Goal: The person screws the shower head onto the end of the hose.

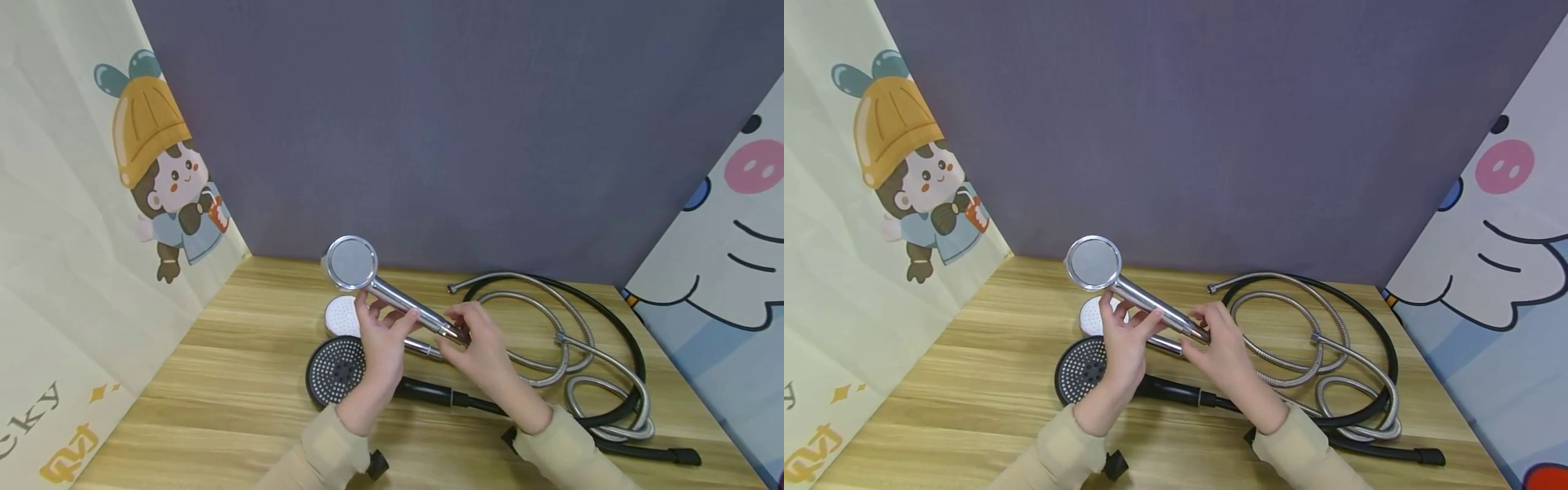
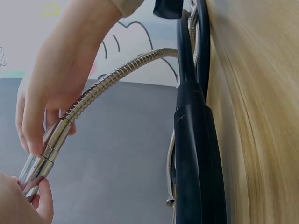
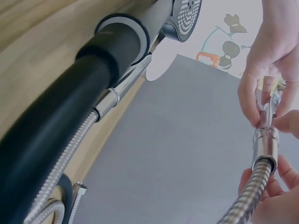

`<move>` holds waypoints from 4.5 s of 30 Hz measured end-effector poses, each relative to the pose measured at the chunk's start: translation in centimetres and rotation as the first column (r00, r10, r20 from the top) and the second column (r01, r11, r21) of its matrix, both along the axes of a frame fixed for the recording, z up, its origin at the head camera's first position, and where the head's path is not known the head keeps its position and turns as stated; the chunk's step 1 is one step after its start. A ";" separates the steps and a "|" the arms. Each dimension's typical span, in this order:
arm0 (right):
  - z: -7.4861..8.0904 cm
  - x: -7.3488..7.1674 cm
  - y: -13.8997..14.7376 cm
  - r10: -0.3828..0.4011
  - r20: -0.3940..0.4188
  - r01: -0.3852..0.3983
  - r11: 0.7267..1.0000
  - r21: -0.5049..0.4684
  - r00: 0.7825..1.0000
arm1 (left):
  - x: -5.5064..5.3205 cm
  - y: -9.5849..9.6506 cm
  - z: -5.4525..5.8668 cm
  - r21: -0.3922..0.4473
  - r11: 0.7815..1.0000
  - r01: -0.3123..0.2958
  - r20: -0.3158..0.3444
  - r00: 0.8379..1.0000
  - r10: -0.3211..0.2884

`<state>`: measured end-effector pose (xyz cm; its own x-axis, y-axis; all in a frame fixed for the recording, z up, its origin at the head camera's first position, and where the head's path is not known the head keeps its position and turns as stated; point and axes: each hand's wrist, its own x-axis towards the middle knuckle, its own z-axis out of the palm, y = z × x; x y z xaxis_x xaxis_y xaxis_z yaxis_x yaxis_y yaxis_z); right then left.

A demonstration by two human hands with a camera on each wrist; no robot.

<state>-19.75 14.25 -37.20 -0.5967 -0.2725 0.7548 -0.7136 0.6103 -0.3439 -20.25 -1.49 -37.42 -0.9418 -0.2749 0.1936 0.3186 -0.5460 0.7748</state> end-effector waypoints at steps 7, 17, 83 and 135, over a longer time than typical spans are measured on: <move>0.0 -0.6 -1.1 -0.024 0.039 0.022 0.999 0.042 0.999 | 0.2 0.4 -0.1 -0.006 1.000 -0.013 0.010 1.000 0.013; 1.2 -0.3 -2.0 -0.149 0.012 0.144 0.969 0.200 0.989 | 0.4 0.7 -0.2 -0.037 0.999 -0.033 -0.015 0.999 0.033; 0.9 -1.8 0.4 0.047 0.077 -0.044 0.998 -0.040 0.996 | 0.3 -0.3 0.3 -0.020 1.000 0.014 -0.061 0.998 -0.015; -2.1 -9.9 3.2 -0.107 0.449 0.090 0.994 0.059 0.887 | 1.9 -7.9 -0.5 -0.347 0.936 0.057 0.040 0.998 -0.046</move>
<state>-29.69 17.49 -39.27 -0.8954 -0.2159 0.3895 -0.4228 0.6870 -0.5910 -18.34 -9.38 -37.91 -0.9598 -0.1466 0.2395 0.2706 -0.2553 0.9282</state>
